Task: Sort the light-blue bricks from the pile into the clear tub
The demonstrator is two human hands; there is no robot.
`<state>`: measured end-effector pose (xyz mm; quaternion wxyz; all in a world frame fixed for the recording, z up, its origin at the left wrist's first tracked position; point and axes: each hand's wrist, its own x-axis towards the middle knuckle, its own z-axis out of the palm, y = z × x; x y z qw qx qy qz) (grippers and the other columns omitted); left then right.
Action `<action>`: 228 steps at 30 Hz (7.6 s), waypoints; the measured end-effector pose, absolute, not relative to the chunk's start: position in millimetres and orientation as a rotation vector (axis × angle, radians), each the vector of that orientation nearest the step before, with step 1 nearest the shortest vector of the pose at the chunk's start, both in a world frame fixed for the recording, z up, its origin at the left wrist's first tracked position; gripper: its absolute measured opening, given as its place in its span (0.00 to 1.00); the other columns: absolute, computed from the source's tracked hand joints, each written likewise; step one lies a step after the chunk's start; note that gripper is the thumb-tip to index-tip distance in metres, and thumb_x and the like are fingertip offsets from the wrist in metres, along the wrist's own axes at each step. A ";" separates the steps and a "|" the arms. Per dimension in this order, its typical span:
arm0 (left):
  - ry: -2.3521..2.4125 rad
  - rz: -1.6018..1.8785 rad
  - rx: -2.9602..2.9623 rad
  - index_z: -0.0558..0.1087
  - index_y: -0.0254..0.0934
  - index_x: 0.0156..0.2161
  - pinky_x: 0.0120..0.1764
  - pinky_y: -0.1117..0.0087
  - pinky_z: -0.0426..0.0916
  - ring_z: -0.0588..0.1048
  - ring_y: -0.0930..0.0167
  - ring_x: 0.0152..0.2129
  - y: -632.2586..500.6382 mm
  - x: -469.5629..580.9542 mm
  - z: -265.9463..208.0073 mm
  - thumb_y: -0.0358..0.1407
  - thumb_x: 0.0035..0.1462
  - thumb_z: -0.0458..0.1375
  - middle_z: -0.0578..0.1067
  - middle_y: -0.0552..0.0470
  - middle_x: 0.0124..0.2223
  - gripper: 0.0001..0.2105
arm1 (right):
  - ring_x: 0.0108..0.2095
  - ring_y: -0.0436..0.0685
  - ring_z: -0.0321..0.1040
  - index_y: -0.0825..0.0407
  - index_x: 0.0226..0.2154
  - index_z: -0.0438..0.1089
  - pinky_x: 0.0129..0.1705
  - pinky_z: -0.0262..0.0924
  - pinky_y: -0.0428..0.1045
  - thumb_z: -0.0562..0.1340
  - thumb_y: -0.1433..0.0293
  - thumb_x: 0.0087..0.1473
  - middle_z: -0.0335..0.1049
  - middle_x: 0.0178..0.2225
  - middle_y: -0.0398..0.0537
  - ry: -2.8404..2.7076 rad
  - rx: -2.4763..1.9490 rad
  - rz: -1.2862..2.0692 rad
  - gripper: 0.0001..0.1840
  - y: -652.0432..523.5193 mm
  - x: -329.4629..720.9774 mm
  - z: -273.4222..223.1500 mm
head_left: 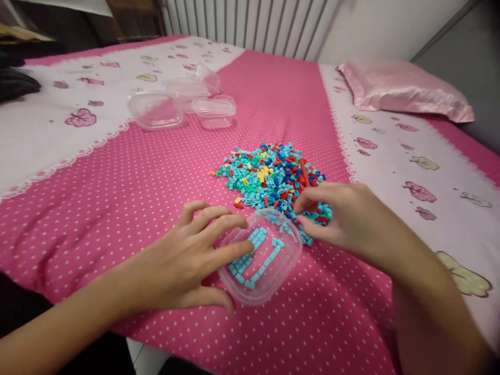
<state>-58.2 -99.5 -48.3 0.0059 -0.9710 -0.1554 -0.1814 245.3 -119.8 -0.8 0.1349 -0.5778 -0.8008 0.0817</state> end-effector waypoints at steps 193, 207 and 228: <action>-0.502 -0.508 -2.836 0.80 0.43 0.45 0.72 0.49 0.34 0.66 0.60 0.63 -122.6 -33.0 -52.7 0.37 0.61 0.53 0.77 0.46 0.57 0.14 | 0.38 0.63 0.60 0.44 0.19 0.72 0.48 0.43 0.61 0.75 0.73 0.39 0.69 0.32 0.47 -2.374 -1.809 -0.678 0.12 -153.4 169.3 -39.9; -0.468 -0.520 -2.832 0.80 0.44 0.43 0.72 0.48 0.33 0.67 0.59 0.63 -122.4 -34.1 -53.1 0.37 0.61 0.54 0.79 0.46 0.52 0.12 | 0.39 0.62 0.59 0.46 0.25 0.73 0.51 0.43 0.61 0.69 0.78 0.46 0.66 0.33 0.45 -2.354 -1.818 -0.694 0.10 -156.3 163.5 -41.0; -0.510 -0.495 -2.904 0.78 0.44 0.49 0.72 0.48 0.30 0.65 0.59 0.65 -121.9 -35.2 -52.7 0.36 0.60 0.55 0.78 0.49 0.55 0.14 | 0.39 0.59 0.60 0.45 0.30 0.76 0.53 0.41 0.61 0.60 0.76 0.62 0.69 0.33 0.45 -2.459 -1.672 -0.650 0.14 -153.3 173.2 -35.8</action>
